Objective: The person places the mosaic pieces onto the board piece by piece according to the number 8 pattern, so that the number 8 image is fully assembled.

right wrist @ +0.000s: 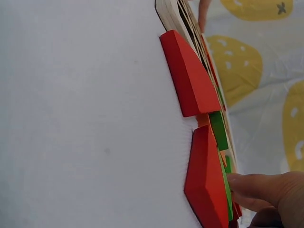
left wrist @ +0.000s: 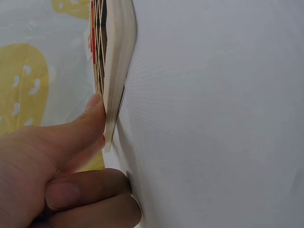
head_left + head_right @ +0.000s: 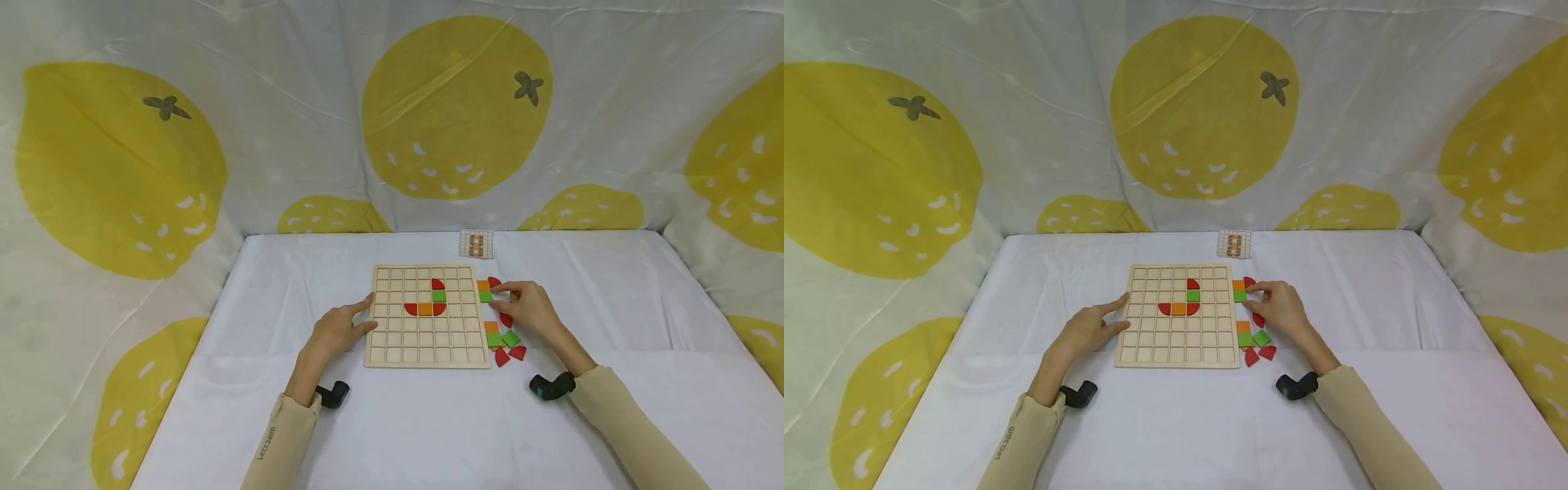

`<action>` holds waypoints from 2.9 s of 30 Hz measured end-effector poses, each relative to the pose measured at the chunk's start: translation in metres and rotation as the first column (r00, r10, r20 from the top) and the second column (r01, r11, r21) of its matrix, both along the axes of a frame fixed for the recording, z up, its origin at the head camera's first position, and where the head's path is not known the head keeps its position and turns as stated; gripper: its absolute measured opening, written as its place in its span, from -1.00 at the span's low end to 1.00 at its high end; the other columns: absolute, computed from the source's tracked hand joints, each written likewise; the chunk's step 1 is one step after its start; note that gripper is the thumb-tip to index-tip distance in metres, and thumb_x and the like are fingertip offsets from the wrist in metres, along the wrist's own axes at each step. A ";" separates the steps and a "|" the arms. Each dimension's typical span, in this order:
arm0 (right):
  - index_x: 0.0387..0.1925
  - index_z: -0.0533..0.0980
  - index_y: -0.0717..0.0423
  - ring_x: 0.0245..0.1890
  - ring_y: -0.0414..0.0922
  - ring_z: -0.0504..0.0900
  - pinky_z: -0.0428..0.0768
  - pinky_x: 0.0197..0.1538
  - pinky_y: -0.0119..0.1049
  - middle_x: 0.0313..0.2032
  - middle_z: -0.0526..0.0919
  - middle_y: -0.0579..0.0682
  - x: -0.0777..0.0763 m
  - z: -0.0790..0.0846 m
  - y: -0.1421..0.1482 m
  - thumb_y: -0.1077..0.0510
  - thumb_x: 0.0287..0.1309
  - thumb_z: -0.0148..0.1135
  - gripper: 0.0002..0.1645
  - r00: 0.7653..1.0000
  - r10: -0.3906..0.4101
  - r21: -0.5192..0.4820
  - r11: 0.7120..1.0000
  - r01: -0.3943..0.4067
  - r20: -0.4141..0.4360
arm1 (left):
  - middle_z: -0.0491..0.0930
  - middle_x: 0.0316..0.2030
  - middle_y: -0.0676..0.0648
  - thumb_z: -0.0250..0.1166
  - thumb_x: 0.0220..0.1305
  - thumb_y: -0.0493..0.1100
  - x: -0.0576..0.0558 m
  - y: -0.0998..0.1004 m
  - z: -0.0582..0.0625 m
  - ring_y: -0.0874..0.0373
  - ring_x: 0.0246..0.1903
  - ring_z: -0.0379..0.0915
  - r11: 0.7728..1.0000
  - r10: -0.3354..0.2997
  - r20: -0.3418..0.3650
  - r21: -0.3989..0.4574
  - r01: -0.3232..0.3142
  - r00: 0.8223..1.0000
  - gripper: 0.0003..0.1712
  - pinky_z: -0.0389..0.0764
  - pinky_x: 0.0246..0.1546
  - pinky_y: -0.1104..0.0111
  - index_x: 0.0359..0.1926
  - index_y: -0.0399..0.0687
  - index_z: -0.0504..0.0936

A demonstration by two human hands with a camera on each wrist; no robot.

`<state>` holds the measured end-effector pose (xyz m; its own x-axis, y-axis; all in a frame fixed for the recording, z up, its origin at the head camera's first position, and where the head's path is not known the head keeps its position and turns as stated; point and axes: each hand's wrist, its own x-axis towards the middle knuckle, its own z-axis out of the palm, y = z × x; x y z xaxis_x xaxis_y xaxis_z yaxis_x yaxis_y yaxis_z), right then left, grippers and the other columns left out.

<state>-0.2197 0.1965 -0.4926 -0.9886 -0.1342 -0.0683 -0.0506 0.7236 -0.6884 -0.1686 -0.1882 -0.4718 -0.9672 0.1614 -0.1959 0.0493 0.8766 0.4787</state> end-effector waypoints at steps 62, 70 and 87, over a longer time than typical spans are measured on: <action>-0.09 0.78 0.12 -0.65 -0.19 0.14 0.13 -0.51 -0.38 -0.71 0.19 -0.14 -0.011 0.013 -0.092 0.06 0.13 0.57 -0.67 0.984 0.162 -0.137 0.976 -0.172 -0.080 | 0.52 0.34 -0.31 0.32 0.43 0.12 -0.002 -0.002 0.000 -0.20 0.15 0.62 0.999 -0.033 -0.019 -0.024 0.032 0.999 -0.23 0.64 -0.12 0.02 0.56 0.18 0.29; -0.10 0.79 0.08 -0.66 -0.20 0.19 0.19 -0.48 -0.38 -0.72 0.21 -0.15 -0.016 0.013 -0.114 0.01 0.15 0.55 -0.67 0.973 0.211 -0.112 0.969 -0.221 -0.094 | 0.53 0.34 -0.30 0.32 0.43 0.13 -0.004 -0.002 -0.001 -0.15 0.11 0.63 0.999 -0.038 -0.014 -0.035 0.037 0.999 -0.22 0.63 -0.19 0.08 0.57 0.20 0.29; -0.12 0.78 0.13 -0.65 -0.20 0.24 0.15 -0.48 -0.39 -0.70 0.31 -0.13 -0.021 0.007 -0.128 0.08 0.15 0.55 -0.71 0.968 0.233 -0.096 0.966 -0.241 -0.091 | 0.52 0.34 -0.29 0.32 0.43 0.13 -0.004 -0.002 -0.001 -0.14 0.14 0.62 0.999 -0.033 -0.008 -0.033 0.033 0.999 -0.23 0.63 -0.20 0.07 0.57 0.21 0.29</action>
<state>-0.2405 0.0685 -0.4856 -0.9293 -0.3676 0.0349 -0.2684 0.6076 -0.7475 -0.1729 -0.1905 -0.4729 -0.9630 0.1870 -0.1939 0.0824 0.8899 0.4487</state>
